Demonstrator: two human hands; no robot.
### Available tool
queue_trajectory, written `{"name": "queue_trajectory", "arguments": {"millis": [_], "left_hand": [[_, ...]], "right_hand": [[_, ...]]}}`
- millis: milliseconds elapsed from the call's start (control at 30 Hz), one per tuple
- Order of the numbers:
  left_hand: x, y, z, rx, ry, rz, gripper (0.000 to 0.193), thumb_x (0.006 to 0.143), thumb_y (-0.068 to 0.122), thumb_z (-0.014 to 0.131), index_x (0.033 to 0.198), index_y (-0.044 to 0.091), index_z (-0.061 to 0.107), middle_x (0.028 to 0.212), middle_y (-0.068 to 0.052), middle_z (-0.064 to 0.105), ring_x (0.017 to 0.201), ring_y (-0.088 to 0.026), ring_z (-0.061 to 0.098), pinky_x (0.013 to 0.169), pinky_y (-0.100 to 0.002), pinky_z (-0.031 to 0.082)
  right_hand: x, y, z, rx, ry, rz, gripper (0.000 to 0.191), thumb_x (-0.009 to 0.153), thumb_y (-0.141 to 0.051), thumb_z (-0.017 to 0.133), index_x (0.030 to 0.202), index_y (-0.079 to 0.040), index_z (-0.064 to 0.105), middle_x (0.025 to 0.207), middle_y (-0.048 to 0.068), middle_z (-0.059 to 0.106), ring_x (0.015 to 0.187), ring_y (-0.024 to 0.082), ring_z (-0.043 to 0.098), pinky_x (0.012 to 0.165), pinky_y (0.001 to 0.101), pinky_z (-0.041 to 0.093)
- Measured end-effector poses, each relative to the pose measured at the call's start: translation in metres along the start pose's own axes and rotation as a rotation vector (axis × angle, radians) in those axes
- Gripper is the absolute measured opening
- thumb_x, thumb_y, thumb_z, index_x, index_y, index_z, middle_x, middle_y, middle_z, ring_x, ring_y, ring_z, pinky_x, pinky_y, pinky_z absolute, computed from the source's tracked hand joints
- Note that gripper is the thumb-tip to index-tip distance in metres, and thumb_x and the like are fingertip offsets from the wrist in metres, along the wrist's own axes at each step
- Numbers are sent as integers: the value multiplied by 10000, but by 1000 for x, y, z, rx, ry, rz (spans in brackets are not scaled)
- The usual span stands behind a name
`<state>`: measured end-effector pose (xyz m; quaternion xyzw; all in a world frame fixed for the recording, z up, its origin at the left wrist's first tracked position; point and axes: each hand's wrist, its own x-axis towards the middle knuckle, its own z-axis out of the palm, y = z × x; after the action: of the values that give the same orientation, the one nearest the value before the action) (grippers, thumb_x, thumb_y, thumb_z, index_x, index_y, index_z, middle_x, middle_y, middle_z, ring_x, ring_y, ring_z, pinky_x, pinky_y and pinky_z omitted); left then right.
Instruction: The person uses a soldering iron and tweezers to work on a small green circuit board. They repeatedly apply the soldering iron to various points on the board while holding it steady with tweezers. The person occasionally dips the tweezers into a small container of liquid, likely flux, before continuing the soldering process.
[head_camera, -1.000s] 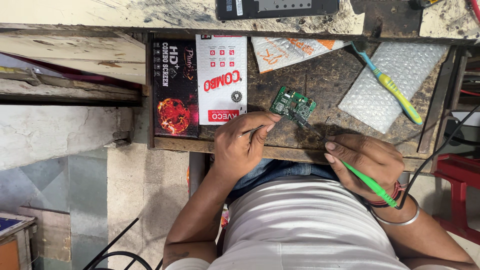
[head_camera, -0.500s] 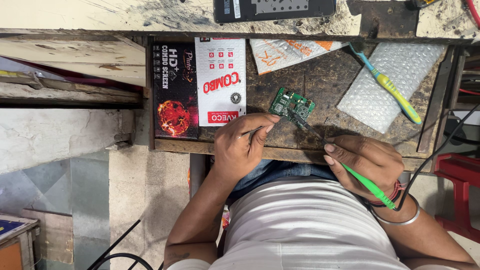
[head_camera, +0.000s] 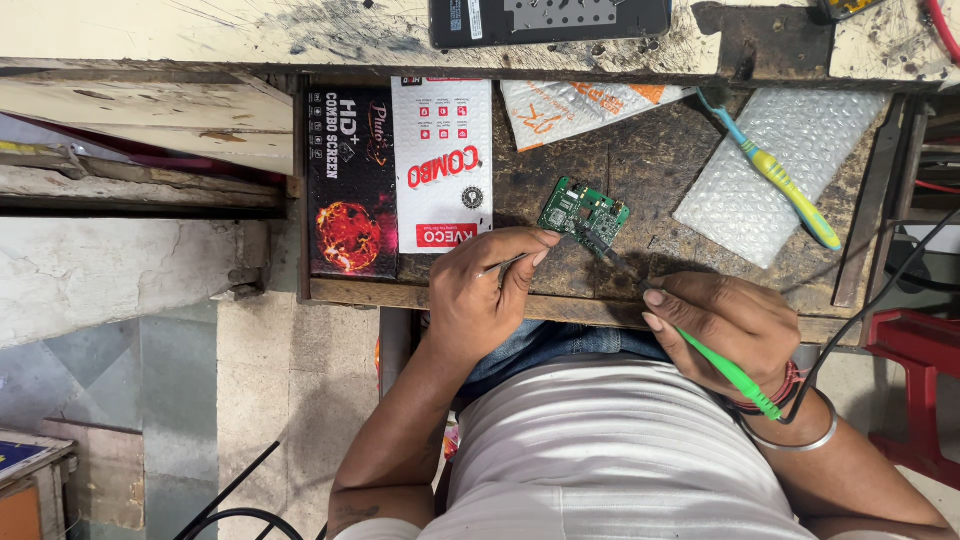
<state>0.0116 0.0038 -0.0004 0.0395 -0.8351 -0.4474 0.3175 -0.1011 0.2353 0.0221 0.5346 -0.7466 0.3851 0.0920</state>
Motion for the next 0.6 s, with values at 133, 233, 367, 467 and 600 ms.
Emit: {"name": "queue_trajectory", "arguments": {"millis": [133,233,367,467,600], "left_hand": [[0,0,0,-5,1,-4,147,996,34,718,1059,57,587,1054,-65,767,982,-214,786,822,-317,649],[1,0,0,-7,-2,7,153,1006,30,711,1072,50,574,1058,-70,765,985,-219,784,829,-321,645],[4,3,-4,-6,-24,3,145,1008,12,687,1085,52,571,1059,-91,765,979,-238,783,835,-336,642],[5,4,-4,-10,-20,10,144,1017,18,679,1097,45,563,1064,-91,767,979,-244,781,837,-340,637],[4,2,-3,-32,-18,-1,109,1023,32,678,1076,27,582,1065,-100,766,976,-240,788,832,-330,650]], "right_hand": [[0,-1,2,-13,7,-46,212,829,-39,858,1013,-55,755,910,119,720,826,274,744,711,360,604],[2,-2,5,-72,17,-80,210,837,-1,873,998,-54,750,912,121,721,801,259,736,688,354,599],[3,-1,4,-94,33,-86,207,833,13,862,991,-62,751,918,122,717,802,263,734,677,356,597],[0,-1,2,-95,45,-55,201,822,-16,850,986,-73,749,926,126,720,813,274,738,686,358,598],[-7,4,1,-64,53,28,168,835,-53,851,968,-46,748,917,134,734,784,240,737,653,328,576]]}}
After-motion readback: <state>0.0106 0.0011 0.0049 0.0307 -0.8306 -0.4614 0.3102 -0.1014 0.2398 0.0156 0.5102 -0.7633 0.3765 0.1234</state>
